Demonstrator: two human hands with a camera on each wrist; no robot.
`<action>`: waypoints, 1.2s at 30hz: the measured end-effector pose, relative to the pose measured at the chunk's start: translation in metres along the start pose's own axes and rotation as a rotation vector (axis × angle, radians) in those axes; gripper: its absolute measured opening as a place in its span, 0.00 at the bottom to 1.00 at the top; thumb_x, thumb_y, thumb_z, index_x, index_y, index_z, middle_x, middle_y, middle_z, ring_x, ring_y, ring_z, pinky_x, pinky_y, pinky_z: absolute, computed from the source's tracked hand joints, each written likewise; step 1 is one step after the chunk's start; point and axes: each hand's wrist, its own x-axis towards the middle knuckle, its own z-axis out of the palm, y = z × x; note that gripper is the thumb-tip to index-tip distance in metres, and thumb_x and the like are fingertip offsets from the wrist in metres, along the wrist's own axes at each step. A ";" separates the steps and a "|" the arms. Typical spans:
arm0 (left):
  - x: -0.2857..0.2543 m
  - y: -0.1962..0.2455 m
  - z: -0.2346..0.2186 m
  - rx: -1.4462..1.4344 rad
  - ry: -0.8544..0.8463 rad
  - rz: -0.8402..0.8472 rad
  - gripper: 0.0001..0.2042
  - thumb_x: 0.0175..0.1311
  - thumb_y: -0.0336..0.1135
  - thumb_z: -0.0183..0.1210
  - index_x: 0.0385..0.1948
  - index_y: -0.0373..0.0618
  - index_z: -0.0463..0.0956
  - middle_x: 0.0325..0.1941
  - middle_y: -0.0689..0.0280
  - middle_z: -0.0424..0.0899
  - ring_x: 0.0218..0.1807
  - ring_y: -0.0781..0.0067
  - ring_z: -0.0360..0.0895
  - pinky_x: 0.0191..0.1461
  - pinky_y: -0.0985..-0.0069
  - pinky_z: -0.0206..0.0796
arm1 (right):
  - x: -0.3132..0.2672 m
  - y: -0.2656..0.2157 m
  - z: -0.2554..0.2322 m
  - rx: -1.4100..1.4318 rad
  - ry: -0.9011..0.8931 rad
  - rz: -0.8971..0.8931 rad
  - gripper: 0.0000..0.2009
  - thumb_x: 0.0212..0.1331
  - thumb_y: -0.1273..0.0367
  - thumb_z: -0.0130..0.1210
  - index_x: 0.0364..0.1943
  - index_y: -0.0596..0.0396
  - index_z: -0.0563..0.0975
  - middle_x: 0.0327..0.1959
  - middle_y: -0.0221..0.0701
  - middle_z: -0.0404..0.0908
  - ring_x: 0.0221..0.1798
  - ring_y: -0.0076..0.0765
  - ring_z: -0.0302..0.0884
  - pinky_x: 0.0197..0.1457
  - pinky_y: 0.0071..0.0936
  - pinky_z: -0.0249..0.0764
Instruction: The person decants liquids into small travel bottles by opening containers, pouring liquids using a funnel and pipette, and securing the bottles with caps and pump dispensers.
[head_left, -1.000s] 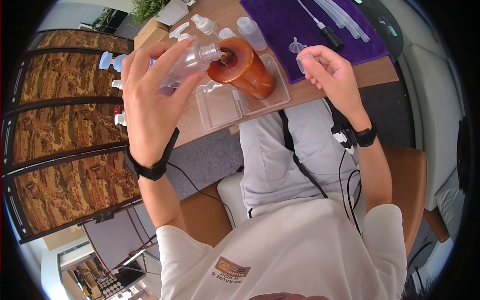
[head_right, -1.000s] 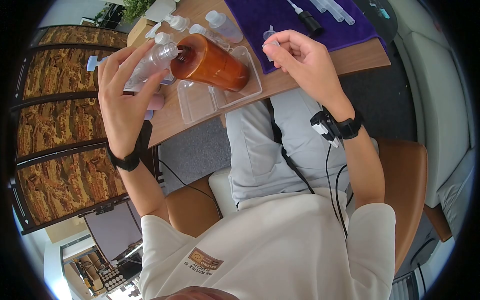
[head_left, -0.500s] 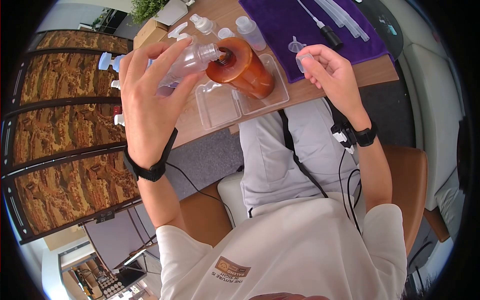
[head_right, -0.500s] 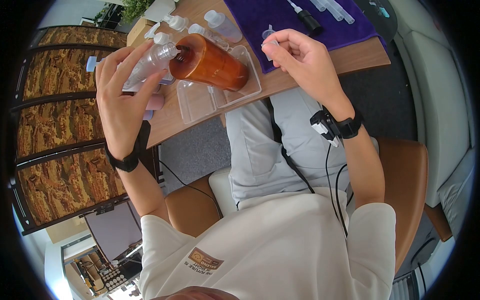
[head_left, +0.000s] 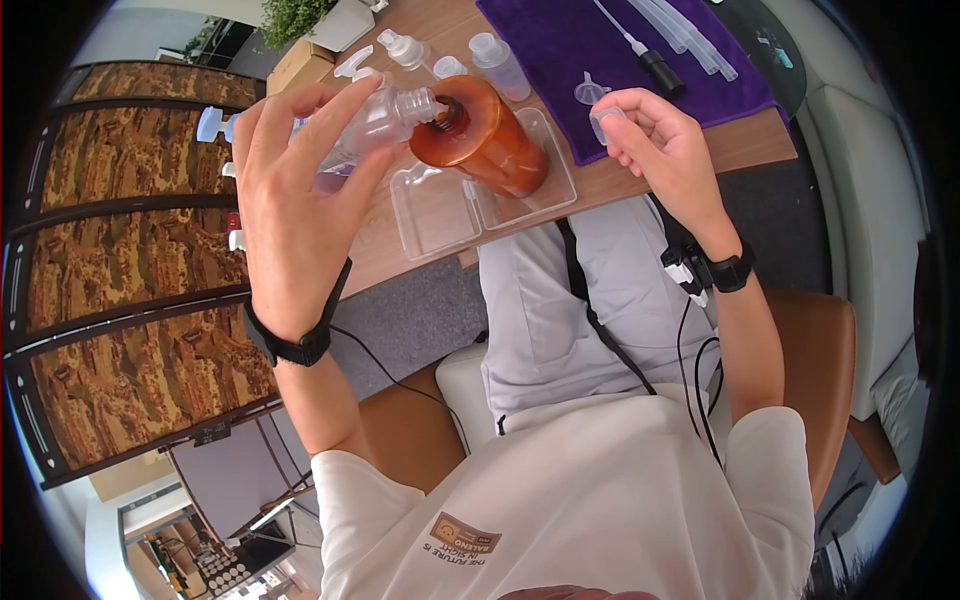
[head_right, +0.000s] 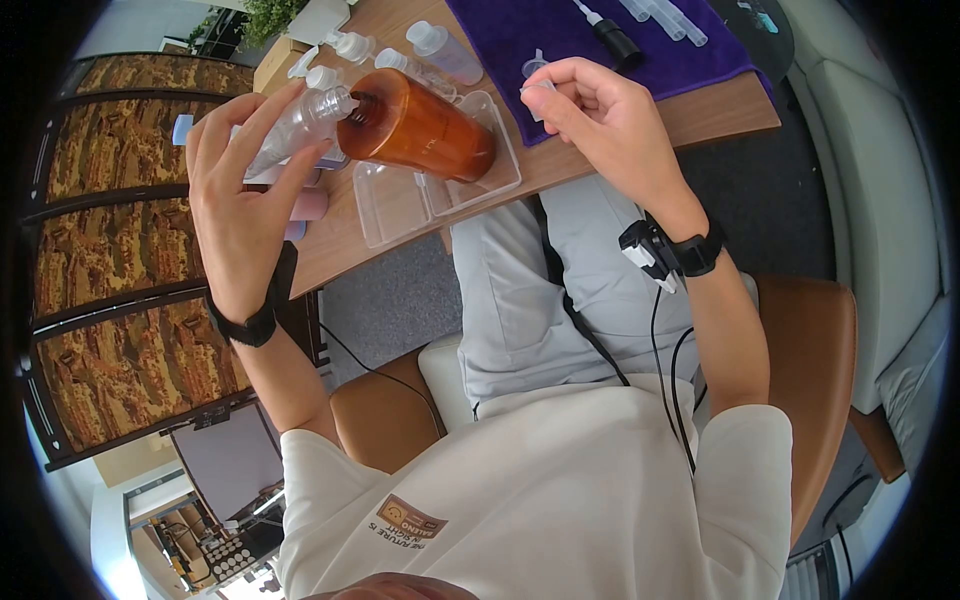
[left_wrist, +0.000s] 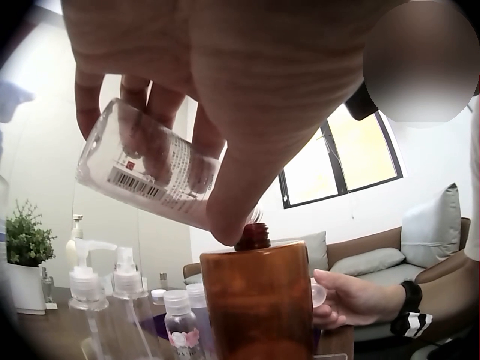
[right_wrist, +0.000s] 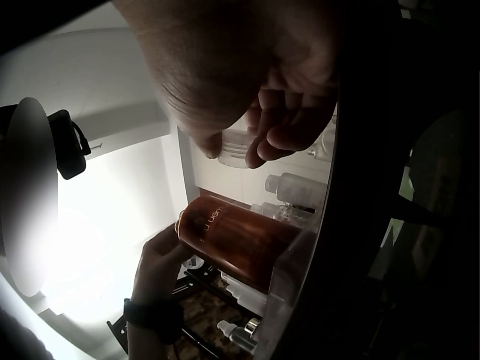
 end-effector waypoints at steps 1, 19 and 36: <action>0.000 0.000 0.000 0.002 0.002 0.002 0.25 0.52 0.32 0.76 0.56 0.53 0.88 0.54 0.63 0.84 0.59 0.59 0.76 0.66 0.61 0.68 | 0.000 0.000 0.000 0.000 0.001 -0.001 0.13 0.74 0.63 0.64 0.51 0.58 0.84 0.35 0.22 0.84 0.38 0.14 0.76 0.43 0.16 0.73; 0.003 0.003 -0.002 0.049 -0.007 0.035 0.24 0.54 0.33 0.75 0.56 0.54 0.88 0.54 0.62 0.83 0.59 0.57 0.75 0.65 0.61 0.68 | 0.000 0.000 0.000 0.004 -0.003 -0.014 0.13 0.74 0.62 0.64 0.50 0.58 0.84 0.35 0.22 0.84 0.38 0.15 0.77 0.44 0.16 0.74; 0.007 0.008 -0.006 0.138 -0.005 0.078 0.24 0.53 0.34 0.76 0.56 0.56 0.88 0.53 0.63 0.82 0.58 0.57 0.75 0.63 0.61 0.70 | 0.000 0.002 -0.001 0.010 -0.002 -0.026 0.14 0.74 0.62 0.64 0.50 0.59 0.84 0.36 0.23 0.85 0.38 0.15 0.78 0.45 0.17 0.75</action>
